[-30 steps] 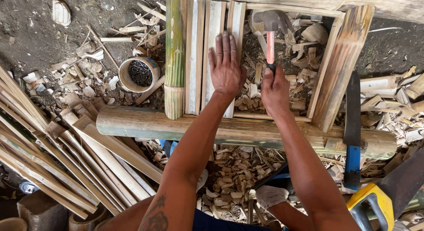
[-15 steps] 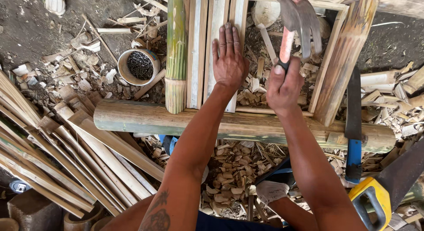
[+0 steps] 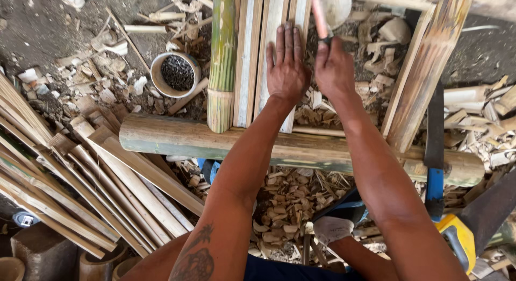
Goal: The person assembles a bamboo frame by placing thin bamboo strips into a larger frame and securing them with a hammer and nails. The person repeatedly picks up strips, aligns them, and hammers them into place.
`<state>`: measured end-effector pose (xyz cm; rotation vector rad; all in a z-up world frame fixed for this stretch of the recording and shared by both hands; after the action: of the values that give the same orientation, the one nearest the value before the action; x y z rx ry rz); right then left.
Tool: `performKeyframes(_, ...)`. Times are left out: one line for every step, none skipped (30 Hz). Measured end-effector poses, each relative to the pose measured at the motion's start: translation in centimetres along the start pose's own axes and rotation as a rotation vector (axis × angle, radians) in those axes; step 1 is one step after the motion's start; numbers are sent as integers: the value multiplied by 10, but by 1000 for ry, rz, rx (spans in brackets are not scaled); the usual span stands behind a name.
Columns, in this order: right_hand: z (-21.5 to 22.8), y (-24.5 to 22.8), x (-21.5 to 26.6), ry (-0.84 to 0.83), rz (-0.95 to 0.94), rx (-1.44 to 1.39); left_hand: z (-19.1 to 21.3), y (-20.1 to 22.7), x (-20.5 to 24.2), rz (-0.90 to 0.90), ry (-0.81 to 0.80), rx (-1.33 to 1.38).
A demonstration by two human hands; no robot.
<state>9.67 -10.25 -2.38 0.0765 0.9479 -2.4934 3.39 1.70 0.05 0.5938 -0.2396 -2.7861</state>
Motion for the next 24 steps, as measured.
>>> performKeyframes(10,-7,-7,122,69,-206,-5,-1,-1,23,-191,-12)
performKeyframes(22,-13,-12,242,140,-412,-10,-2,0,47,-382,-24)
performKeyframes(33,-19,-9,348,208,-619,-13,-3,9,83,-582,-35)
performKeyframes(42,-25,-3,433,266,-647,-10,-3,13,93,-575,-25)
performKeyframes(52,-31,1,532,334,-671,-8,-3,9,92,-556,-16)
performKeyframes(60,-36,4,629,403,-694,-8,-2,4,91,-537,-6)
performKeyframes(59,-45,6,578,448,-508,-6,-3,4,81,-534,-6)
performKeyframes(54,-51,8,520,487,-331,-6,-3,3,72,-532,-5)
performKeyframes(48,-55,14,453,509,-162,-5,-3,6,58,-539,-4)
performKeyframes(41,-45,13,309,239,-111,-3,-2,10,64,-524,0)
performKeyframes(31,-34,4,151,-3,-78,-1,-2,5,68,-491,0)
performKeyframes(22,-23,-1,-26,-231,-63,1,-3,0,71,-458,0)
performKeyframes(25,-26,-5,102,-105,-159,1,-3,-2,73,-471,1)
performKeyframes(28,-28,-5,227,25,-255,1,-4,-4,75,-485,3)
performKeyframes(31,-31,0,345,155,-347,-1,-4,0,78,-503,8)
performKeyframes(29,-30,3,348,156,-300,-2,-3,4,82,-498,32)
performKeyframes(28,-30,4,349,161,-257,-2,-3,4,90,-489,52)
performKeyframes(29,-32,5,351,166,-215,-2,-2,5,98,-480,73)
performKeyframes(23,-28,4,189,-6,-152,-3,-1,9,86,-524,28)
performKeyframes(22,-22,2,22,-174,-89,-4,1,11,73,-567,-17)
performKeyframes(20,-21,-6,-136,-327,-32,-3,-3,4,56,-595,-69)
performKeyframes(26,-28,-12,-72,-288,-74,1,-7,-5,12,-537,-32)
performKeyframes(34,-33,-7,-27,-251,-114,7,-12,-5,-18,-491,9)
performKeyframes(40,-40,0,17,-213,-154,13,-16,-4,-49,-445,50)
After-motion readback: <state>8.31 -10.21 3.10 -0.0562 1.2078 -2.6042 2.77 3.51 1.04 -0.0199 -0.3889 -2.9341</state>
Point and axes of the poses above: each hand's wrist, its own x-axis away from the middle knuckle, its own z-axis out of the back of the hand, y = z × x, the point moved 4 cm from there along -x, towards the middle knuckle, and after that the axes turned 9 degrees about y, right-handed, at the moved point
